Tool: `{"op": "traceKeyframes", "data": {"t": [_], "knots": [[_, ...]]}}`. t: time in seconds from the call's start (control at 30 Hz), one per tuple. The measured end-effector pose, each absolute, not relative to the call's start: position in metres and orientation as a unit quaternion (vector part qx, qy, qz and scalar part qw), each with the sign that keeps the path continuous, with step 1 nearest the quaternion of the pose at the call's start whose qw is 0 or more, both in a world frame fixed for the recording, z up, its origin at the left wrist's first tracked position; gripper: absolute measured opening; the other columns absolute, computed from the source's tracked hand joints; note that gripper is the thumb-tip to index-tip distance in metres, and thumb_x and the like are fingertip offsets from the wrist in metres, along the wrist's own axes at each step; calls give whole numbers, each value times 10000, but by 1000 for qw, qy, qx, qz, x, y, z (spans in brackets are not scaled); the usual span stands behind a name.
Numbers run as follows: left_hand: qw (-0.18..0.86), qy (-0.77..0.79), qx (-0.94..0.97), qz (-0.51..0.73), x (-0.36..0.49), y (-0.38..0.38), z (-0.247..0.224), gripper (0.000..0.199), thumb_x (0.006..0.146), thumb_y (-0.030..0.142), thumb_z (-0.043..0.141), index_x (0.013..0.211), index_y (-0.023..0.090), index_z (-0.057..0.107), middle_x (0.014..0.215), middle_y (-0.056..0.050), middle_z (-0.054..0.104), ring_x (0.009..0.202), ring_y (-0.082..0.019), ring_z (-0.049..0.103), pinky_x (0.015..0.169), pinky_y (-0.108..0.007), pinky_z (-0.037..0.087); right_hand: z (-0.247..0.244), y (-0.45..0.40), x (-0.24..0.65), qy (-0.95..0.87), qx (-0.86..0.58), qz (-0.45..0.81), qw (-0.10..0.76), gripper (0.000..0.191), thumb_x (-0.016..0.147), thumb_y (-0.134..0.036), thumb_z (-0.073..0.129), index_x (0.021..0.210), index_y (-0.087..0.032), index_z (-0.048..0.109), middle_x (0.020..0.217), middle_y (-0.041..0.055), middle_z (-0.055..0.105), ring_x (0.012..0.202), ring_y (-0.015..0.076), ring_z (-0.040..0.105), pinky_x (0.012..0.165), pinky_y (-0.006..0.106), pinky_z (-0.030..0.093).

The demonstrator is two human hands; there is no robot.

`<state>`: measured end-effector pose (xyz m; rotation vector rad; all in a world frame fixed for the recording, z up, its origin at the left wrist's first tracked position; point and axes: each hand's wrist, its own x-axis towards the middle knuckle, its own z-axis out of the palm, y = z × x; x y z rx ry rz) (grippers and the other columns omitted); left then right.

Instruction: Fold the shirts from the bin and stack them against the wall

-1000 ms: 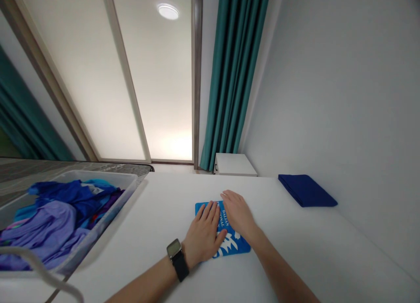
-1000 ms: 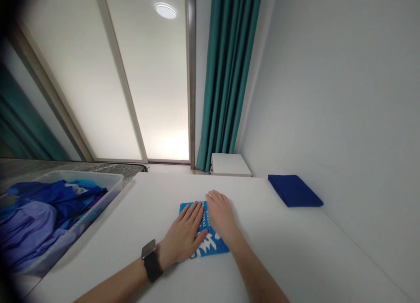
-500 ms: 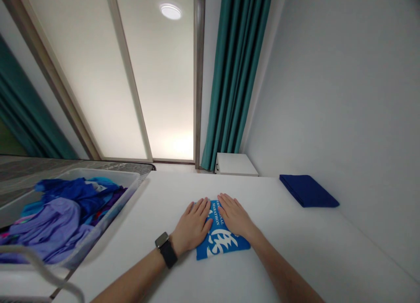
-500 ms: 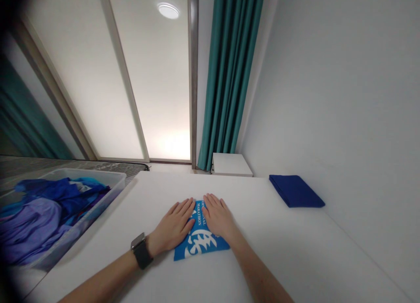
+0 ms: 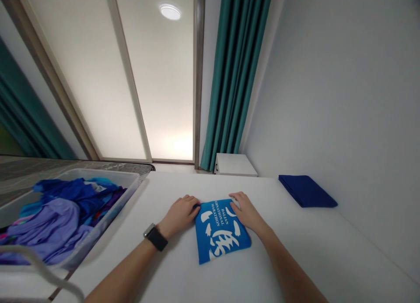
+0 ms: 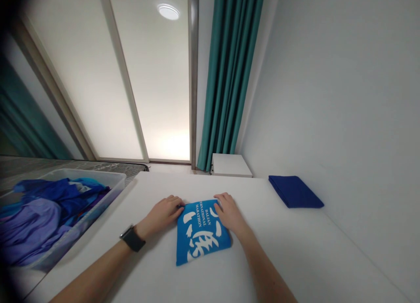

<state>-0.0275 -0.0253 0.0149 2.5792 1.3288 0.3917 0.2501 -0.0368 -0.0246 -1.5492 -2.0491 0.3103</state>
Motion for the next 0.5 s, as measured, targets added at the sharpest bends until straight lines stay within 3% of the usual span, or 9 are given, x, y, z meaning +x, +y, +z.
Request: {"op": "traceKeyframes", "data": {"t": [0.2,0.5], "knots": [[118,454,875,119,-32,-22,19,182,923,269,458,936,188,621,952,-61,652,899,-206,576,797,-310,425,-17,-48,230,-797,-533,109,260,309,931,-194,424,1206,-210,565,1246,98,551,1181,228,488,1040,406,377],[195,430,876,94,-40,-20,28,153,879,240,445,846,178,581,882,-36,626,777,-164,567,690,-257,404,-16,-43,232,-793,-552,84,242,268,936,-234,473,1191,-203,550,1196,94,578,1121,225,526,974,379,413]]}}
